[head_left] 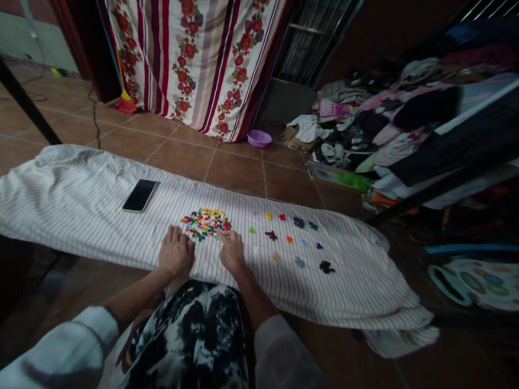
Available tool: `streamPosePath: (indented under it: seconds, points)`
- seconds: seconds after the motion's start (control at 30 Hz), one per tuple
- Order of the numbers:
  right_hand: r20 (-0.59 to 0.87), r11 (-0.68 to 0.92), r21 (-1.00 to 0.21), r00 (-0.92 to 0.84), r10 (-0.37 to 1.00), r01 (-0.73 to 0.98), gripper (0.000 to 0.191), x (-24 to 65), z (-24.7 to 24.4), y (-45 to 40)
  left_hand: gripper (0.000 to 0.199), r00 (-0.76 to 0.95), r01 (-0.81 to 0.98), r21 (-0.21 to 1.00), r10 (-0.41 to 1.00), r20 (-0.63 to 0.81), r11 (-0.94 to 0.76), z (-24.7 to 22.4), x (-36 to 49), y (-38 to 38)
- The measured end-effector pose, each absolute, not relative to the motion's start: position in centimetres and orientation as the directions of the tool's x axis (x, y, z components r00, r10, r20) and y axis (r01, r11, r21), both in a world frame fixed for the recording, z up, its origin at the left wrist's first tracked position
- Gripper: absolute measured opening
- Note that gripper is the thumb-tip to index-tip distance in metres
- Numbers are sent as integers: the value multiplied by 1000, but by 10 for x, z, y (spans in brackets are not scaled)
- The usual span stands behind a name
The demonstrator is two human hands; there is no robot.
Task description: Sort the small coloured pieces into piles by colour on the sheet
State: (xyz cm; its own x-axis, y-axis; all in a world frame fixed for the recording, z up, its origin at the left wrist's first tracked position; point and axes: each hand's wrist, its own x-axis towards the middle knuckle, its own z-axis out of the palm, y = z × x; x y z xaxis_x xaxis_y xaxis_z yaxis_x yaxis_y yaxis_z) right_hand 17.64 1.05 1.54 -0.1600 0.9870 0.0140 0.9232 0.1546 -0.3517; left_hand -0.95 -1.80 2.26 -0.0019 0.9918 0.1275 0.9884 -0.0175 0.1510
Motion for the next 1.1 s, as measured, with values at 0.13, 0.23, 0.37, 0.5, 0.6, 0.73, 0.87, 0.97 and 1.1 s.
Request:
streamPosePath:
  seconds: [0.13, 0.23, 0.37, 0.5, 0.6, 0.73, 0.87, 0.97, 1.1]
  points:
    - [51, 190, -359, -184, 982, 914, 60, 181, 10, 13, 54, -206, 953, 274, 940, 270, 131, 13, -7, 4]
    - [72, 199, -338, -185, 980, 920, 61, 185, 10, 15, 58, -280, 933, 303, 918, 280, 192, 6, -11, 17]
    - [103, 205, -320, -182, 978, 925, 58, 183, 15, 20, 59, -300, 933, 286, 913, 275, 220, -1, -16, 21]
    - [111, 196, -313, -169, 979, 929, 51, 172, 20, 28, 59, -293, 939, 269, 908, 298, 214, -6, -15, 18]
    - [92, 198, -295, -179, 980, 935, 50, 162, 23, 37, 61, -276, 944, 265, 910, 311, 195, -9, -14, 16]
    - [66, 206, -243, -195, 979, 948, 52, 153, 28, 53, 65, -245, 951, 263, 914, 323, 162, -13, -15, 13]
    - [16, 196, -224, -198, 980, 955, 51, 146, 31, 66, 59, -237, 953, 261, 911, 336, 152, -14, -16, 11]
    - [10, 201, -241, -204, 979, 949, 50, 140, 29, 68, 56, -236, 950, 277, 911, 338, 143, -13, -16, 11]
    - [48, 233, -275, -228, 972, 933, 50, 135, 23, 64, 56, -258, 940, 302, 914, 314, 161, -11, -15, 11]
